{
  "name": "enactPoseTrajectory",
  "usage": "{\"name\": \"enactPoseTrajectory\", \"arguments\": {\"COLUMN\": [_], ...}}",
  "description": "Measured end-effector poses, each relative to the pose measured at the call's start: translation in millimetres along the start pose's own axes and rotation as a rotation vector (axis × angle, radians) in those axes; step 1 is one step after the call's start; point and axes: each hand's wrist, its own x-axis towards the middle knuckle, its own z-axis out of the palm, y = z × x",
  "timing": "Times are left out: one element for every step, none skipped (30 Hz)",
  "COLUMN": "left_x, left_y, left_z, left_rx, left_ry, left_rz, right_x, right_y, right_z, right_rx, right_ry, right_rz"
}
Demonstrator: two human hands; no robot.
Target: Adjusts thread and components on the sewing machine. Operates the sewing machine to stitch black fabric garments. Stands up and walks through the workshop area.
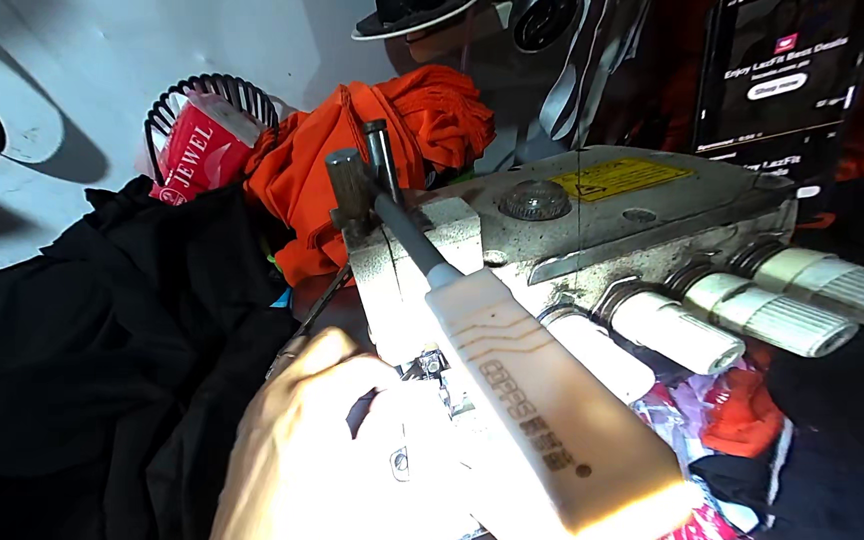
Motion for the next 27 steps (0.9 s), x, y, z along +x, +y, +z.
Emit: {"name": "enactPoseTrajectory", "arguments": {"left_x": [-3.4,-7.3,-11.6,-16.6,-21.4,-25.4,-28.7,-31.4,-33.4,-34.4,-34.5,-33.4,-32.3,-31.9,-32.5,-34.4,-37.1,-38.8,-39.9,-40.5,-41.1,-41.7,-41.7,-41.3,-40.2,-38.5,-36.7], "left_y": [-2.0,-4.8,-7.3,-8.9,-10.3,-11.4,-12.1,-12.6,-12.2,-11.6,-10.6,-7.9,-5.5,-4.3,-4.8,-7.2,-10.5,-12.2,-12.5,-12.3,-12.2,-11.4,-8.5,-3.6,3.9,14.3,24.9], "left_z": [-4.3,-9.3,-15.5,-23.0,-30.4,-37.3,-43.1,-48.0,-52.5,-56.3,-60.3,-64.7,-69.1,-72.5,-75.0,-76.7,-77.0,-76.8,-76.4,-76.3,-76.8,-77.6,-78.1,-76.8,-72.5,-64.6,-53.2], "left_rx": [0.091,0.179,0.252,0.291,0.309,0.313,0.318,0.323,0.330,0.339,0.339,0.330,0.333,0.349,0.372,0.401,0.424,0.438,0.450,0.459,0.454,0.434,0.399,0.353,0.290,0.207,0.129], "left_ry": [0.020,0.042,0.053,0.029,-0.005,-0.042,-0.072,-0.092,-0.104,-0.110,-0.123,-0.146,-0.173,-0.200,-0.224,-0.236,-0.234,-0.223,-0.201,-0.172,-0.138,-0.098,-0.056,-0.018,0.005,0.001,-0.017], "left_rz": [0.028,0.046,0.047,0.024,-0.005,-0.030,-0.050,-0.062,-0.073,-0.084,-0.098,-0.116,-0.139,-0.162,-0.178,-0.180,-0.178,-0.180,-0.182,-0.179,-0.172,-0.162,-0.146,-0.116,-0.071,-0.033,-0.010], "right_x": [0.2,0.3,0.8,2.1,3.7,5.4,7.2,9.1,10.1,10.3,10.2,9.9,9.7,9.5,9.5,9.6,9.9,11.1,12.6,13.8,14.9,15.8,16.4,16.9,17.6,18.4,18.9], "right_y": [0.0,-0.6,-1.7,-3.0,-4.7,-6.6,-8.9,-11.9,-14.4,-16.3,-17.8,-19.1,-20.7,-22.4,-23.6,-25.0,-26.3,-27.7,-29.0,-30.4,-31.7,-32.9,-33.8,-34.4,-35.4,-36.6,-38.0], "right_z": [-0.5,-0.9,-1.4,-1.9,-2.8,-3.7,-4.9,-6.3,-6.7,-6.7,-6.1,-4.8,-3.0,-0.7,1.8,5.2,8.5,11.2,13.4,14.9,16.2,17.9,19.4,20.4,20.5,19.7,19.0], "right_rx": [0.004,0.000,-0.017,-0.045,-0.078,-0.097,-0.102,-0.089,-0.089,-0.106,-0.121,-0.129,-0.126,-0.106,-0.080,-0.058,-0.051,-0.056,-0.068,-0.074,-0.070,-0.071,-0.081,-0.084,-0.082,-0.068,-0.057], "right_ry": [-0.007,-0.010,-0.010,-0.006,-0.004,-0.002,-0.004,-0.005,0.000,0.006,0.015,0.032,0.047,0.057,0.068,0.094,0.125,0.148,0.161,0.166,0.168,0.174,0.178,0.177,0.166,0.149,0.141], "right_rz": [-0.002,-0.003,-0.006,-0.013,-0.019,-0.021,-0.016,-0.004,0.006,0.009,0.006,0.001,-0.001,0.000,0.003,0.002,-0.011,-0.026,-0.044,-0.060,-0.071,-0.080,-0.087,-0.089,-0.086,-0.080,-0.080]}}
